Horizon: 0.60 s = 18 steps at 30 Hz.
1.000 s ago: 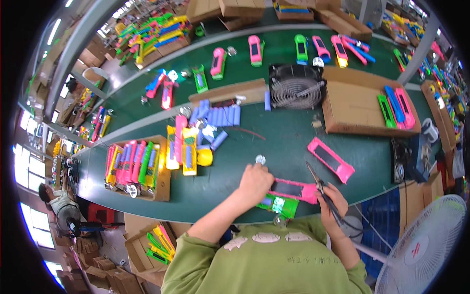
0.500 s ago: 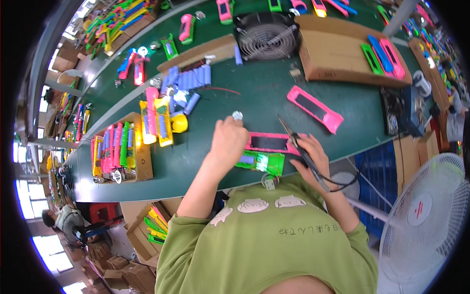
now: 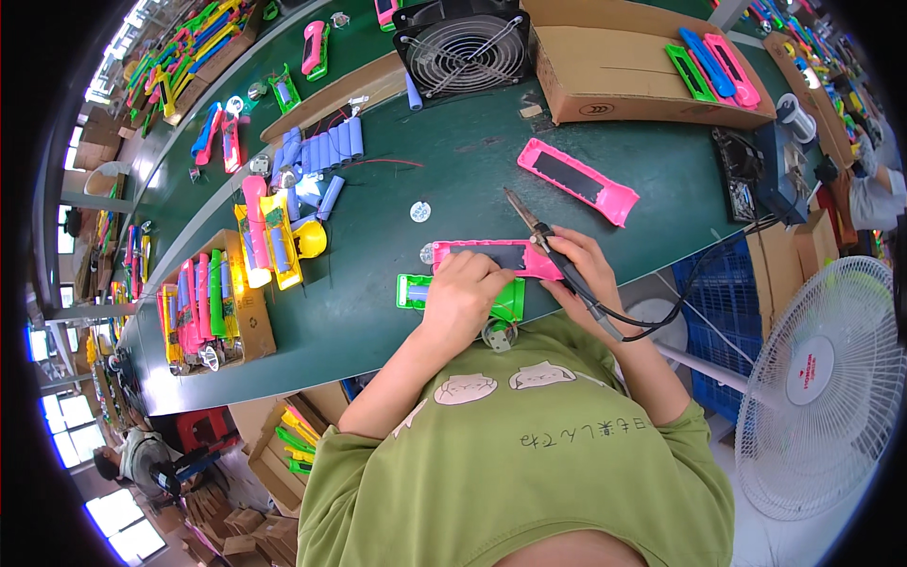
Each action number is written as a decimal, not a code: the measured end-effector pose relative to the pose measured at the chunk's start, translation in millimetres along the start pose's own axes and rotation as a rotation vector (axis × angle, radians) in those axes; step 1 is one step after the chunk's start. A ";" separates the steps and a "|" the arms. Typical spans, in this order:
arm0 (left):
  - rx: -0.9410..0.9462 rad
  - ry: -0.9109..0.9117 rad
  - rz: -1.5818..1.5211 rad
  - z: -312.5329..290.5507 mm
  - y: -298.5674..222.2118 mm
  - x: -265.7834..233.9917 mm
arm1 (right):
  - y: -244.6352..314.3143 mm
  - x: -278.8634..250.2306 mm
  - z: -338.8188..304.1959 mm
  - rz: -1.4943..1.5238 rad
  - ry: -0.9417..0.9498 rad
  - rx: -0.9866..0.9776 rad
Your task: The person solders components into flashlight casings using a soldering iron, places assembled flashlights onto the upper conveyor belt, and stacks boxed flashlights by hand.
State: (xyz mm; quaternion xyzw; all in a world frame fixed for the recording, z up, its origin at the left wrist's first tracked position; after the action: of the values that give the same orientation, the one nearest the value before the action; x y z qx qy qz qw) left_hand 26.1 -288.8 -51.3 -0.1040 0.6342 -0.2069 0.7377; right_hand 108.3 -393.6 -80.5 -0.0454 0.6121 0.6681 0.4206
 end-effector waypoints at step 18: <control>-0.365 0.136 0.059 6.5 44.5 8.0 | 10.7 -40.4 -9.6 0.345 -0.195 -0.102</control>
State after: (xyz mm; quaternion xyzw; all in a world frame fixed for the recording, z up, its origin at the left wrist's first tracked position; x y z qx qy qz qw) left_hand 41.1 -253.3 -75.8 -0.2030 0.7123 -0.0732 0.6679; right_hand 123.3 -421.1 -51.2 0.1036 0.5327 0.7615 0.3544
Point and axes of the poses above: each hand's wrist, its own z-axis towards the middle knuckle, its own x-axis out of the palm, y = z × x, the point moved 9 cm from there along z, towards the middle knuckle, and after that the axes turned 13 degrees about y, right-handed, at the moved point
